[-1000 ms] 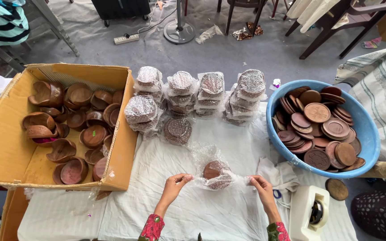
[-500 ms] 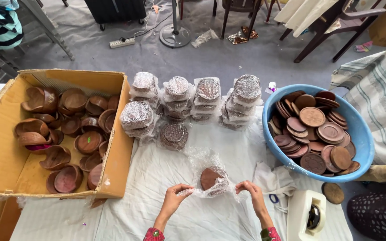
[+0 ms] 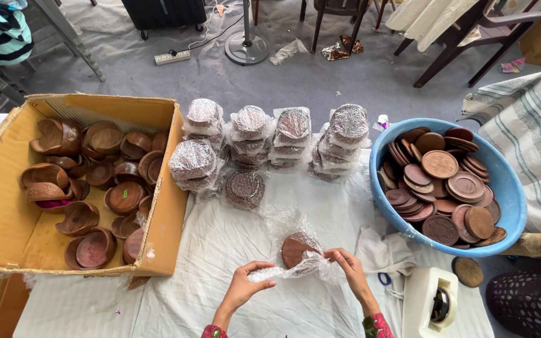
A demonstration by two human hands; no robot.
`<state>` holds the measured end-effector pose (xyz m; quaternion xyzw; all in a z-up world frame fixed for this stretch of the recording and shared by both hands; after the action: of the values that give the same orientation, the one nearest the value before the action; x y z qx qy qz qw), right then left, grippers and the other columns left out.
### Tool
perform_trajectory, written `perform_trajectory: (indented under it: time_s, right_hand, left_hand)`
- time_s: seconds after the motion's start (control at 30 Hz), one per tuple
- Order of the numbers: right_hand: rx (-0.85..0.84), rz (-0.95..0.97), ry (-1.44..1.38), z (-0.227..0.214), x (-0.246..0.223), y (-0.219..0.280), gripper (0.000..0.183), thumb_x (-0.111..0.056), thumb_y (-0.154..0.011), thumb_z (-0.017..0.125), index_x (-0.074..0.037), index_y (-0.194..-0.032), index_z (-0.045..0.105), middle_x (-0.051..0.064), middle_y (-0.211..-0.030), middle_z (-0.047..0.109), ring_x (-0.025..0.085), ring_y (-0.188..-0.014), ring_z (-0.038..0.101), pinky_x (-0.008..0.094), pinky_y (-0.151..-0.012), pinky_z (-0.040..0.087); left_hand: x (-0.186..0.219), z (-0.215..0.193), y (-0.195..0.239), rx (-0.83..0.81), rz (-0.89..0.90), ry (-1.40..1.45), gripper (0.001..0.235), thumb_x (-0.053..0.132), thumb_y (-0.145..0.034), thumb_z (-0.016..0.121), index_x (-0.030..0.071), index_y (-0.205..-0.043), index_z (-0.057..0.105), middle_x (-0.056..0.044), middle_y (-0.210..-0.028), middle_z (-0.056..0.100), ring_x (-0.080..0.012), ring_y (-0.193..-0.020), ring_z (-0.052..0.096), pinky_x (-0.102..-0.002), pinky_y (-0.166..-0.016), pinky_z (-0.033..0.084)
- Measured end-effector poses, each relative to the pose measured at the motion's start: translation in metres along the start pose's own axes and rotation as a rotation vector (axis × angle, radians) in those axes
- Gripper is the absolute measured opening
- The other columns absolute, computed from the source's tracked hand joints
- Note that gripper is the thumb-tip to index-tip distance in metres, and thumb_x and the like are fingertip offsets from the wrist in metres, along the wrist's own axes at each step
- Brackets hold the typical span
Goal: The person wraps a stack of small wooden bowls in plastic wrap, secures it with tape, and places it on a table with other wrapped stacks. They then pick up a single wooden bowl from a cardboard box and wipe it with a white cloth.
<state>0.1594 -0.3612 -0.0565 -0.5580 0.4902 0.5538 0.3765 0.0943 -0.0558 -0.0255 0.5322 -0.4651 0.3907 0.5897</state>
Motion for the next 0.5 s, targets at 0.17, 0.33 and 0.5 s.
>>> perform_trajectory:
  time_s: [0.17,0.33,0.5]
  right_hand:
    - [-0.098,0.063,-0.003,0.018,0.021,-0.009,0.059,-0.045,-0.105,0.043,0.001,-0.119,0.078,0.011,-0.119,0.078,0.022,-0.118,0.065,0.036,-0.109,0.042]
    - [-0.103,-0.045,0.32,0.017,0.008,-0.022,0.062,-0.046,-0.105,0.038,-0.004,-0.139,0.067,0.015,-0.158,0.043,0.031,-0.148,0.024,0.042,-0.117,0.016]
    - [0.227,-0.075,0.195,-0.017,-0.012,-0.011,0.068,-0.057,-0.105,0.039,-0.003,-0.134,0.069,0.015,-0.145,0.064,0.031,-0.145,0.048,0.045,-0.125,0.025]
  left_hand:
    - [0.003,-0.001,-0.003,0.045,0.047,-0.048,0.031,0.018,-0.075,0.09,0.004,-0.102,0.081,-0.003,-0.109,0.08,-0.0124,-0.105,0.071,-0.027,-0.096,0.053]
    - [-0.017,-0.004,-0.025,0.091,-0.005,0.055,0.023,0.022,-0.082,0.084,0.002,-0.094,0.08,-0.004,-0.1,0.082,-0.0119,-0.096,0.073,-0.027,-0.091,0.055]
    - [-0.009,-0.006,-0.052,0.147,0.097,0.078,0.022,0.021,-0.089,0.081,0.0,-0.093,0.078,-0.006,-0.093,0.079,-0.0086,-0.09,0.068,-0.025,-0.086,0.052]
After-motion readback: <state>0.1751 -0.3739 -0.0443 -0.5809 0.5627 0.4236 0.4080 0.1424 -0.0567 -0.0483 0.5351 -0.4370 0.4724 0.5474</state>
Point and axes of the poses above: each hand's wrist, its own y-axis away from the middle knuckle, its own z-axis out of the palm, x = y × z, the point moved 9 cm from there along -y, towards the middle knuckle
